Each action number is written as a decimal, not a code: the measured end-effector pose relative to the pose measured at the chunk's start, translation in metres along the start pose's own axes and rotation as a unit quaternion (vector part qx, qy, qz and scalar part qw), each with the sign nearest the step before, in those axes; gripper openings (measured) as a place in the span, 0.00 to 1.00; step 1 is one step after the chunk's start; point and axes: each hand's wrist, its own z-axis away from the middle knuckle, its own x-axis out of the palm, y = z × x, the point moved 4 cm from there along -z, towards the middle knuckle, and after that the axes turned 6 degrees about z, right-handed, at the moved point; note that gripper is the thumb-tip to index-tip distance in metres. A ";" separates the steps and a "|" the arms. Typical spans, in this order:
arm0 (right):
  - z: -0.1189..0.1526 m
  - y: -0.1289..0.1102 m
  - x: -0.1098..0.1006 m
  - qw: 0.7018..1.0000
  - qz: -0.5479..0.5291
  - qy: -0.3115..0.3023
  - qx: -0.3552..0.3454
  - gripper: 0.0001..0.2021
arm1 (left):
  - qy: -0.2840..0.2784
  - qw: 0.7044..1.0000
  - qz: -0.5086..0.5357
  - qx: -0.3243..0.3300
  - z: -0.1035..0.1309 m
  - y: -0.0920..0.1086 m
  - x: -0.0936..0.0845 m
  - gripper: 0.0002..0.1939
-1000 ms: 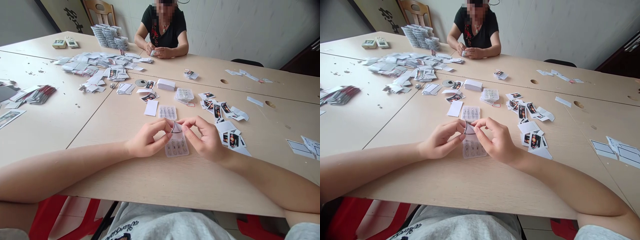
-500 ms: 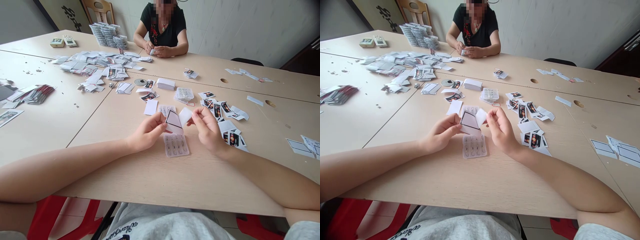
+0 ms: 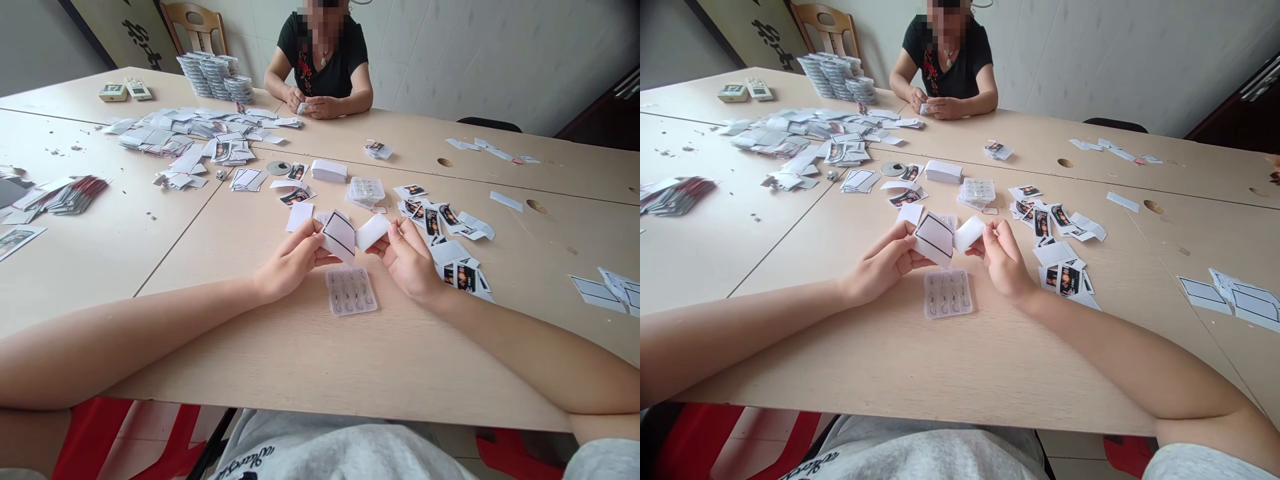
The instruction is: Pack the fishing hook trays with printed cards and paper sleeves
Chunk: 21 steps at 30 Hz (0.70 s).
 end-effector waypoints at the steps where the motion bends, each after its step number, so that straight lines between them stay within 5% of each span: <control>1: -0.001 0.001 0.000 1.000 -0.009 0.002 0.006 0.12 | 0.005 1.000 0.014 -0.003 -0.001 0.000 0.000 0.05; 10: -0.005 0.009 0.001 0.989 -0.112 0.026 0.095 0.10 | 0.056 0.994 0.091 -0.036 -0.004 -0.003 -0.007 0.05; 15: -0.006 0.011 -0.002 0.980 -0.148 0.043 0.128 0.09 | 0.125 0.991 -0.038 0.011 -0.013 0.016 -0.025 0.06; 17: -0.007 0.012 -0.003 0.978 -0.152 0.051 0.134 0.09 | 0.204 0.955 -0.205 0.061 -0.019 0.031 -0.049 0.06; 21: -0.007 0.011 -0.001 0.979 -0.153 0.041 0.132 0.11 | 0.272 0.805 -0.523 0.072 -0.035 0.056 -0.103 0.06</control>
